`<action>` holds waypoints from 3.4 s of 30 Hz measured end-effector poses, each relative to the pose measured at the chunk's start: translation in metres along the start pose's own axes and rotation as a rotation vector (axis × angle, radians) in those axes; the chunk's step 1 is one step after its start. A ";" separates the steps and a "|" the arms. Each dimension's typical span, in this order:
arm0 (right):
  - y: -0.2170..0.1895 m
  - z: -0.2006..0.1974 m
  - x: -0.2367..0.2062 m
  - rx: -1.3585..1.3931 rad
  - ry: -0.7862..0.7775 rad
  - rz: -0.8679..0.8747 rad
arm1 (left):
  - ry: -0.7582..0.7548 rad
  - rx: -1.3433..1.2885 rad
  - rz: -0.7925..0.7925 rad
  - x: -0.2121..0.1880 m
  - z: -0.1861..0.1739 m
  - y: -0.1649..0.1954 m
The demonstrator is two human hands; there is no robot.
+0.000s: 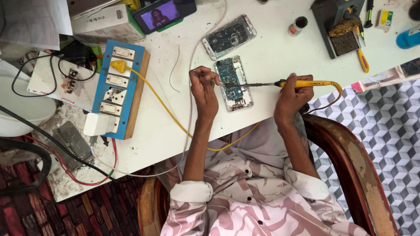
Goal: The person sits at a repair workbench holding a disassembled phone motherboard with one hand while using a soldering iron with the other, repeatedly touching the iron to points on the board and repositioning the board between contacts. A second disassembled phone lies nearby on the bench.
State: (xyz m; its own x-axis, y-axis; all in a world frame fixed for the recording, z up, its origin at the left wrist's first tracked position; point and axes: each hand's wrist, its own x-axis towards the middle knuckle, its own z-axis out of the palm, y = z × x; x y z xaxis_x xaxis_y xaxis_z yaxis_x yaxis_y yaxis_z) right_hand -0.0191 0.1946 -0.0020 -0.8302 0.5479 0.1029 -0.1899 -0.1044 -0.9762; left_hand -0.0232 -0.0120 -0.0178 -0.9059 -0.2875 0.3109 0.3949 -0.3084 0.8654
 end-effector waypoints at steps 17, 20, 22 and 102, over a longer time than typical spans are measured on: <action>0.004 0.003 0.000 -0.076 0.003 -0.057 | -0.006 0.072 -0.019 0.001 -0.006 0.003; 0.006 0.002 0.001 -0.073 0.003 -0.079 | 0.023 0.022 -0.021 0.003 -0.009 0.004; 0.008 0.002 0.001 -0.076 0.004 -0.097 | 0.020 0.041 -0.022 0.002 -0.010 0.005; -0.004 0.014 0.008 0.052 -0.046 0.003 | -0.085 0.152 0.036 0.012 -0.010 0.016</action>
State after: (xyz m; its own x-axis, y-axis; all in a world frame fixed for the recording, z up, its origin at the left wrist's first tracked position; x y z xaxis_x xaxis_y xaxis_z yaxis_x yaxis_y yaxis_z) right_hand -0.0321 0.1873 0.0056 -0.8537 0.5090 0.1099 -0.2134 -0.1495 -0.9654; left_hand -0.0265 -0.0293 -0.0043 -0.9037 -0.2165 0.3694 0.4056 -0.1564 0.9006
